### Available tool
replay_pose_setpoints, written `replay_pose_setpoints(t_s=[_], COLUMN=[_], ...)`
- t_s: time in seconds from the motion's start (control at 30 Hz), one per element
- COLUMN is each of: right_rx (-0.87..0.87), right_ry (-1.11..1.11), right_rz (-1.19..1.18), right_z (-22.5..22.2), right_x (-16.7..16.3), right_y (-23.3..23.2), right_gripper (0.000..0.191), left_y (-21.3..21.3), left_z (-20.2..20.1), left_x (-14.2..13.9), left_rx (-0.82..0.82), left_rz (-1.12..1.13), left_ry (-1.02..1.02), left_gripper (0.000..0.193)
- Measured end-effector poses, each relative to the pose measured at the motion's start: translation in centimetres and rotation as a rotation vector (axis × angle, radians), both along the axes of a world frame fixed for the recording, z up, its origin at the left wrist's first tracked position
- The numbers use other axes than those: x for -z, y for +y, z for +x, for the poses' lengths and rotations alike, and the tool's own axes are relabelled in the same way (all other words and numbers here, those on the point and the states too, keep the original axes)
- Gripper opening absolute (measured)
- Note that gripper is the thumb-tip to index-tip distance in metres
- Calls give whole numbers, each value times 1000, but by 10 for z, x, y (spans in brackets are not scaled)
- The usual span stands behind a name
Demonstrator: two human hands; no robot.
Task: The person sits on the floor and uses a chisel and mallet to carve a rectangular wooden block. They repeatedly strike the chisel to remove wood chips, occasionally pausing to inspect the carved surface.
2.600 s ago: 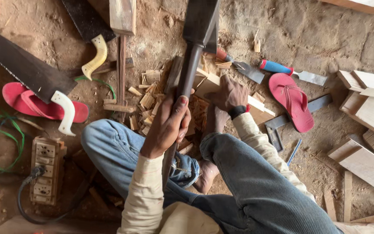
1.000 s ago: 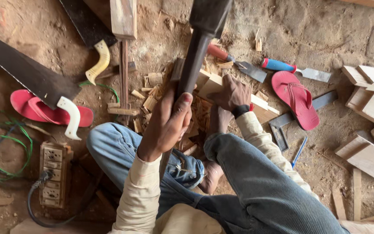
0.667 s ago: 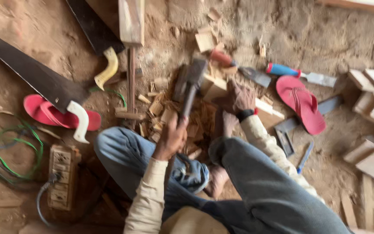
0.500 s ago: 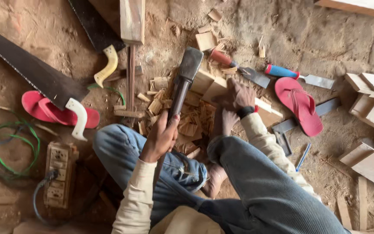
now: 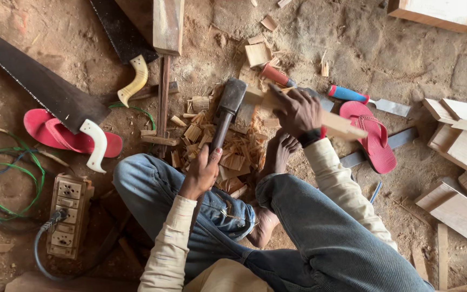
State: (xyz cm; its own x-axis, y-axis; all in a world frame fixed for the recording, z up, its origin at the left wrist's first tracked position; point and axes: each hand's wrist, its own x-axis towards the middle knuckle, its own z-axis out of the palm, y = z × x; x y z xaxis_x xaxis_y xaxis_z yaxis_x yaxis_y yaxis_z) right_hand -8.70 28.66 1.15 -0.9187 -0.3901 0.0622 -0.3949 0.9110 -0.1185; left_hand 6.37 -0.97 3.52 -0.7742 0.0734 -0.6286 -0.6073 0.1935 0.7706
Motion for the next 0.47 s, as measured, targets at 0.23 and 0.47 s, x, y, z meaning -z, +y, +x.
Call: replay_pose_setpoints(t_s=[0.23, 0.47], right_rx=[-1, 116], right_ry=[-282, -113], right_rz=[-278, -57], right_z=[14, -39], right_x=[11, 26], right_y=[6, 20], right_gripper=[37, 87], left_y=[-2, -1], left_z=[3, -4], left_x=[-7, -8], left_rx=[0, 19], left_rz=[39, 66], left_ry=[29, 24], left_gripper=[33, 33])
